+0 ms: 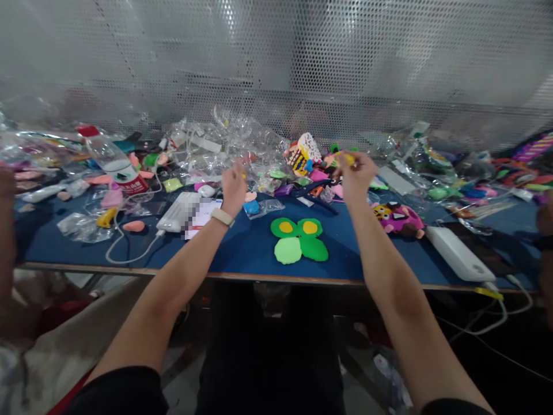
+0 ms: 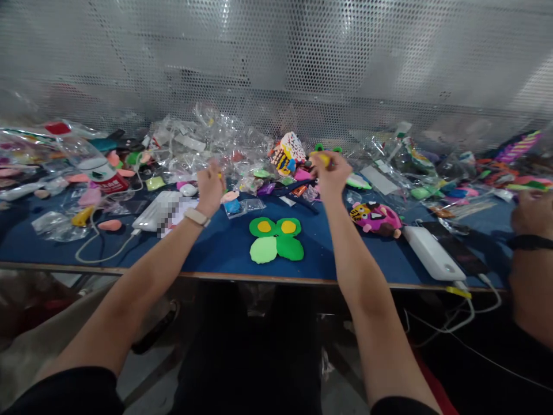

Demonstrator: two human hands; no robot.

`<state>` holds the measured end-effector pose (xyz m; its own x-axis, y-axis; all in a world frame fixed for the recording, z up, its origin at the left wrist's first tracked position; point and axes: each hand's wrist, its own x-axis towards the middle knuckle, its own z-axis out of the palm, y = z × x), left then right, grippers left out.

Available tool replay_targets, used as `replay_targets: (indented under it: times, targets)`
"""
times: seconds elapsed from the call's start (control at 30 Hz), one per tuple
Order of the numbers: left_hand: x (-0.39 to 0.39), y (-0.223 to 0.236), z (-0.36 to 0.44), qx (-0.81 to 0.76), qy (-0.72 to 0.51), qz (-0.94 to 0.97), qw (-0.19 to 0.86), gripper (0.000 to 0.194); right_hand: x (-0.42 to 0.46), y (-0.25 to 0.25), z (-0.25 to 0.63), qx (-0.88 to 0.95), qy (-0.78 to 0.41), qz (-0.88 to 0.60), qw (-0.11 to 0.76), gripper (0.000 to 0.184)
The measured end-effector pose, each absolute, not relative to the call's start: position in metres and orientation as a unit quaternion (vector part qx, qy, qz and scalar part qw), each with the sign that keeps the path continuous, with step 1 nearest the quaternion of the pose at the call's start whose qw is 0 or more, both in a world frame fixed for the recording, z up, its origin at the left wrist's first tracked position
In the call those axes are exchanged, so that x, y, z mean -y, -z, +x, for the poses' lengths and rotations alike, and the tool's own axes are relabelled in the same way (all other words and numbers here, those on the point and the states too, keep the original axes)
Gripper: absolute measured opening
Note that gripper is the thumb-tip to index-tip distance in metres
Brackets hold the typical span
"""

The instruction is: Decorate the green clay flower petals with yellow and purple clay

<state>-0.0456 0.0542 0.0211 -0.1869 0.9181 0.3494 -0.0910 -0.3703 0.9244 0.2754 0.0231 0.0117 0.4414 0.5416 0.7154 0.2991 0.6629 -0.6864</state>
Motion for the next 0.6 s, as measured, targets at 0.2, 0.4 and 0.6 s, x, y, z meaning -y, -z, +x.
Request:
replay_targets:
  times: [0.2,0.4,0.6]
  targets:
    - [-0.057,-0.032,-0.057,-0.359,-0.654,0.456,0.486,0.063,-0.041,0.000,0.326,0.413,-0.106,-0.437,0.792,0.054]
    - [-0.028,-0.023,-0.026,-0.314,-0.557,0.533,0.554,0.037,-0.019,0.001,0.225,0.585,-0.245,-0.387,0.669,0.045]
    - [-0.009,-0.002,-0.005,-0.290,-0.504,0.623,0.523,0.068,0.017,-0.002,0.164,0.683,-0.247,-0.374,0.577,0.042]
